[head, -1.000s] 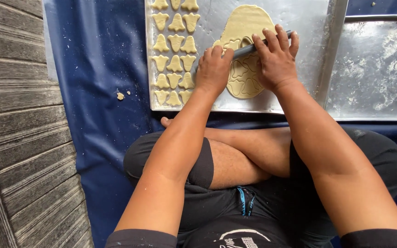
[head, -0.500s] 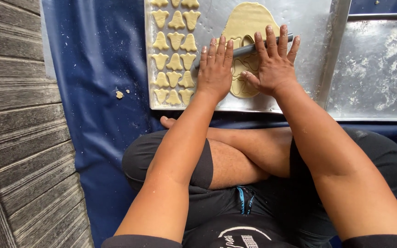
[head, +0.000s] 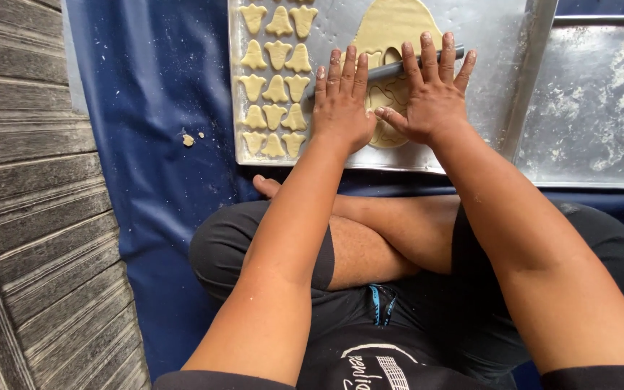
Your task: Cutting heart-shaped pieces from a sheet of dough using a cookie cutter on a metal tray.
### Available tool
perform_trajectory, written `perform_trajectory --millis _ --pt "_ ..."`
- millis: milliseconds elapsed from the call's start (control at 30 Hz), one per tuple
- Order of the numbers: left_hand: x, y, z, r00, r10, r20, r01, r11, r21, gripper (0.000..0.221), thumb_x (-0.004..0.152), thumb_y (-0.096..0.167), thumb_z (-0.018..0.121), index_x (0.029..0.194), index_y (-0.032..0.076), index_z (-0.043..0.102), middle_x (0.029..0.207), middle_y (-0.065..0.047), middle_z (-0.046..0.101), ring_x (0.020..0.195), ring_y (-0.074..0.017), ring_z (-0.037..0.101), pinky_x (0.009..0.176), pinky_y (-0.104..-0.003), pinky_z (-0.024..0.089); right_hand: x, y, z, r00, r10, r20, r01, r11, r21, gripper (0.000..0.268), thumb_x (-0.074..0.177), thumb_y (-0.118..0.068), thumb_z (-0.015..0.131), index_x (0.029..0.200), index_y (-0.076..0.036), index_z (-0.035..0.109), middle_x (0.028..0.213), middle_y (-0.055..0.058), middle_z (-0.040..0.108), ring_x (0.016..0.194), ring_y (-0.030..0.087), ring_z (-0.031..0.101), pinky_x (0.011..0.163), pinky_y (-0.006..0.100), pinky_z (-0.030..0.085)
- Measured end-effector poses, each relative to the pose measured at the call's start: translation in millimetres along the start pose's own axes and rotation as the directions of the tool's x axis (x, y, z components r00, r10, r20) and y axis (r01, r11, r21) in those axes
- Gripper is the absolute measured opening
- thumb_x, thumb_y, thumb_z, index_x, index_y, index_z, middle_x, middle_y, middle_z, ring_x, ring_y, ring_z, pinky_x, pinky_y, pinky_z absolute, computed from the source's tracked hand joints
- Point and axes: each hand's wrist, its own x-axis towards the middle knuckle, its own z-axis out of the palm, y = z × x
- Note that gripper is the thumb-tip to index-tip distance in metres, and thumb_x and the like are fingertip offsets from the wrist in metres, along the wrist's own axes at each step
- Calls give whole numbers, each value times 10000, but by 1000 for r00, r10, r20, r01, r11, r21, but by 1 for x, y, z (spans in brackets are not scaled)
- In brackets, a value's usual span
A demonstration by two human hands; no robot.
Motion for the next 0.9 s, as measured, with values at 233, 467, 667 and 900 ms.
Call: perform_trajectory --millis 233,467,667,900 --pt "13 -6 -1 999 13 30 -12 999 -37 916 942 401 482 1642 18 33 1711 -188 -50 1552 -357 -115 1252 -533 -63 5 0 1 999 30 15 -30 999 -16 1148 831 -771 433 1679 -60 130 1718 268 29 1508 409 -203 1089 726 -181" --pt "26 -7 3 998 -51 -30 50 998 -22 899 1002 436 512 1651 36 35 1710 -199 -47 1548 -392 -117 1256 -547 -55 21 8 -2 997 -55 -63 53 998 -31 1145 788 -683 534 1670 -10 248 1707 309 160 1534 458 -88 1087 751 -152" --pt "41 -11 -1 994 -94 -58 92 995 -30 876 999 456 494 1649 46 72 1710 -203 -6 1542 -416 -103 1236 -571 -79 41 19 1 988 -125 -86 125 992 -1 1253 824 -845 468 1651 82 302 1691 367 193 1528 476 -78 1037 760 -178" --pt "51 -13 -6 993 -111 -35 111 994 1 875 1018 477 484 1656 89 28 1713 -212 -21 1538 -422 -117 1231 -589 -79 50 22 1 988 -123 -96 125 992 18 1276 774 -872 525 1646 39 335 1690 333 218 1527 463 -69 1065 745 -165"
